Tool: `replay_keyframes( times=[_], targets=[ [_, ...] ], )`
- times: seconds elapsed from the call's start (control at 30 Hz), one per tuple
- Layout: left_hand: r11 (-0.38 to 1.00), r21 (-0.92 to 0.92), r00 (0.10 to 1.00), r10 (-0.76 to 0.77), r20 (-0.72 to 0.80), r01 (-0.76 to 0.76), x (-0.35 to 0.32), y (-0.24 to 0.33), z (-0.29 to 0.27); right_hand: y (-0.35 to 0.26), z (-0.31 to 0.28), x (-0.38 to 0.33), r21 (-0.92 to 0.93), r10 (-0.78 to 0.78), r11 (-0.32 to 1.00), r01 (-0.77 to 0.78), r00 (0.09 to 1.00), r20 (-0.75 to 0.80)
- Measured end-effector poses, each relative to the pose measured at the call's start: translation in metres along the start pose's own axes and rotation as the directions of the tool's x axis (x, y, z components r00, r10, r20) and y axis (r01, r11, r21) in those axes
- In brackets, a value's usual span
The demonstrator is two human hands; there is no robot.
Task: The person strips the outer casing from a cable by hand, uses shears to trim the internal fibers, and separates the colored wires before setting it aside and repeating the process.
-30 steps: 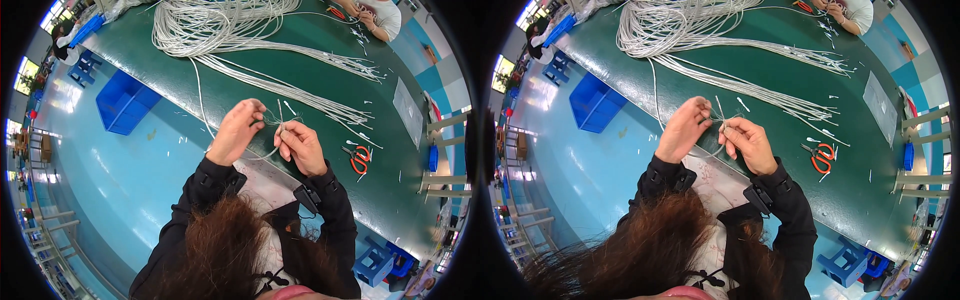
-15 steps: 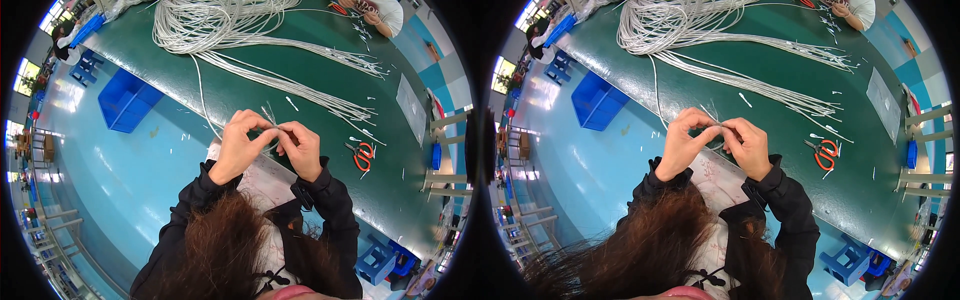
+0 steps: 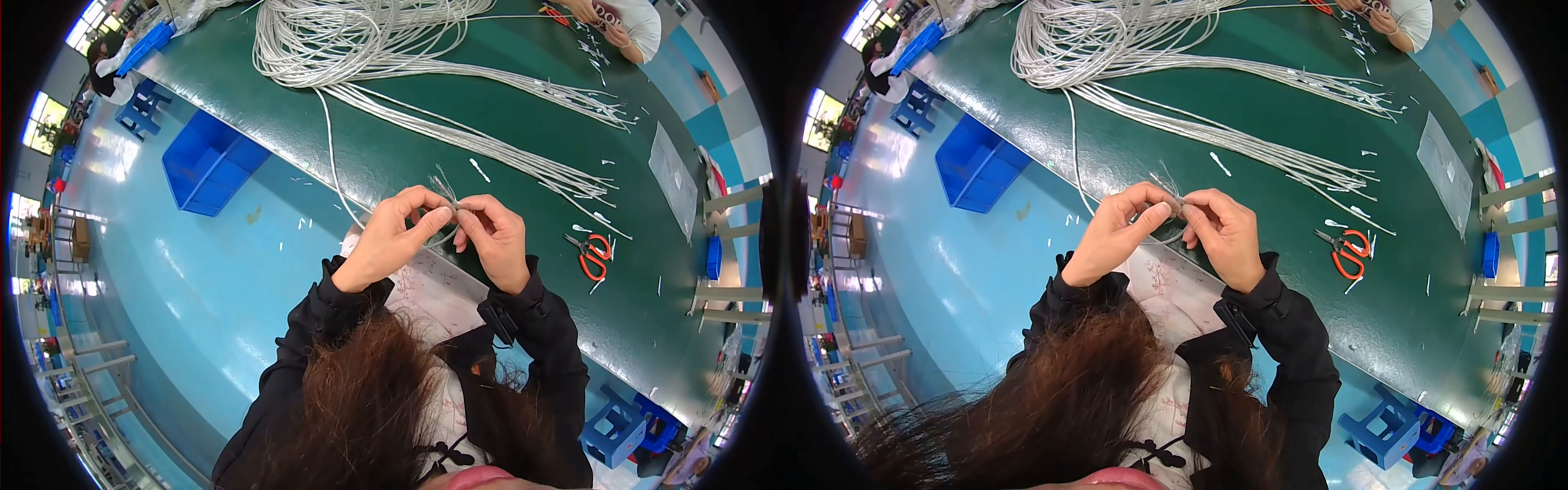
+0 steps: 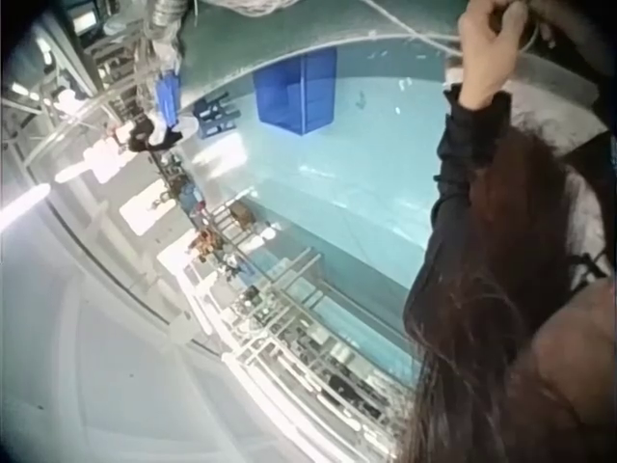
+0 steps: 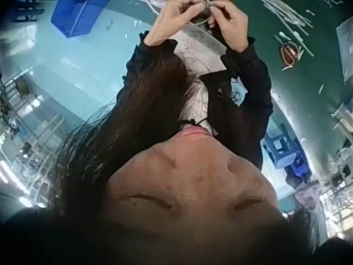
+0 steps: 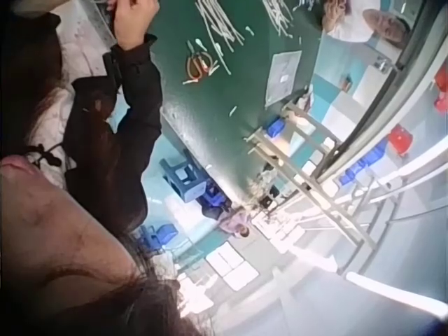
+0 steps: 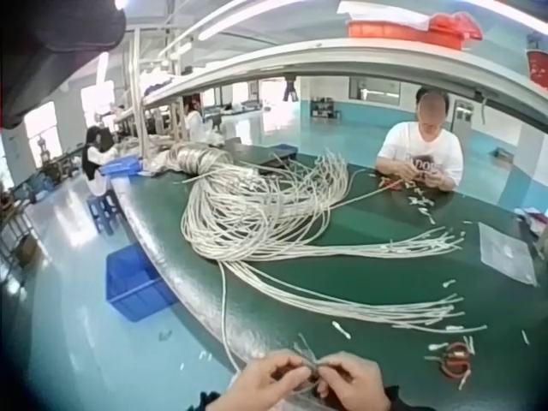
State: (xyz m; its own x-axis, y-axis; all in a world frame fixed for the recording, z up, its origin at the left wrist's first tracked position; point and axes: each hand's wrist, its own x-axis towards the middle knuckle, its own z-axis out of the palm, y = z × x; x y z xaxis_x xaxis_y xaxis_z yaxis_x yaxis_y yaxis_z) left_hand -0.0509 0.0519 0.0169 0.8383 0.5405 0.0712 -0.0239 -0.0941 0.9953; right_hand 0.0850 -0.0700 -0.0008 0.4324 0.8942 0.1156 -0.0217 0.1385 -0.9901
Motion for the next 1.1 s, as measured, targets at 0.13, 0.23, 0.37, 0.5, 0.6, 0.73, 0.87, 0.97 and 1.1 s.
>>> replay_keyframes(
  times=[0.13, 0.23, 0.37, 0.5, 0.6, 0.73, 0.87, 0.97, 1.1],
  targets=[
    [0.969, -0.184, 0.986, -0.161, 0.03, 0.164, -0.001, 0.004, 0.0, -0.002, 0.005, -0.002, -0.281, -0.16, 0.949, 0.143, 0.987, -0.036],
    [0.954, -0.148, 0.965, -0.255, 0.056, 0.261, -0.002, 0.01, -0.004, 0.0, 0.005, -0.001, -0.589, -0.406, 0.722, 0.363, 0.911, 0.064],
    [0.995, 0.073, 0.997, -0.059, -0.041, 0.062, -0.001, 0.007, 0.0, -0.006, 0.005, 0.0, -0.54, -0.349, 0.774, 0.331, 0.934, 0.072],
    [0.935, 0.298, 0.966, 0.233, -0.113, -0.191, 0.001, 0.006, 0.005, -0.005, -0.002, 0.0, 0.104, 0.133, 0.984, -0.142, 0.987, 0.091],
    [0.869, 0.411, 0.923, 0.359, -0.139, -0.277, 0.002, 0.007, 0.008, -0.005, -0.005, 0.003, 0.246, 0.2, 0.941, -0.231, 0.969, 0.146],
    [0.779, 0.541, 0.876, 0.459, -0.148, -0.316, 0.0, 0.01, 0.009, -0.007, -0.007, 0.002, 0.358, 0.256, 0.881, -0.311, 0.947, 0.192],
    [0.745, 0.579, 0.867, 0.482, -0.125, -0.33, 0.002, 0.011, 0.006, -0.006, -0.008, 0.003, 0.411, 0.274, 0.849, -0.333, 0.941, 0.197],
    [0.751, 0.567, 0.862, 0.489, -0.135, -0.338, 0.004, 0.014, 0.002, -0.007, -0.007, 0.003, 0.395, 0.276, 0.856, -0.333, 0.941, 0.195],
    [0.97, 0.055, 0.957, 0.242, -0.157, -0.236, 0.007, 0.014, -0.004, -0.01, -0.003, 0.001, 0.314, 0.273, 0.892, -0.325, 0.941, 0.199]
  ],
)
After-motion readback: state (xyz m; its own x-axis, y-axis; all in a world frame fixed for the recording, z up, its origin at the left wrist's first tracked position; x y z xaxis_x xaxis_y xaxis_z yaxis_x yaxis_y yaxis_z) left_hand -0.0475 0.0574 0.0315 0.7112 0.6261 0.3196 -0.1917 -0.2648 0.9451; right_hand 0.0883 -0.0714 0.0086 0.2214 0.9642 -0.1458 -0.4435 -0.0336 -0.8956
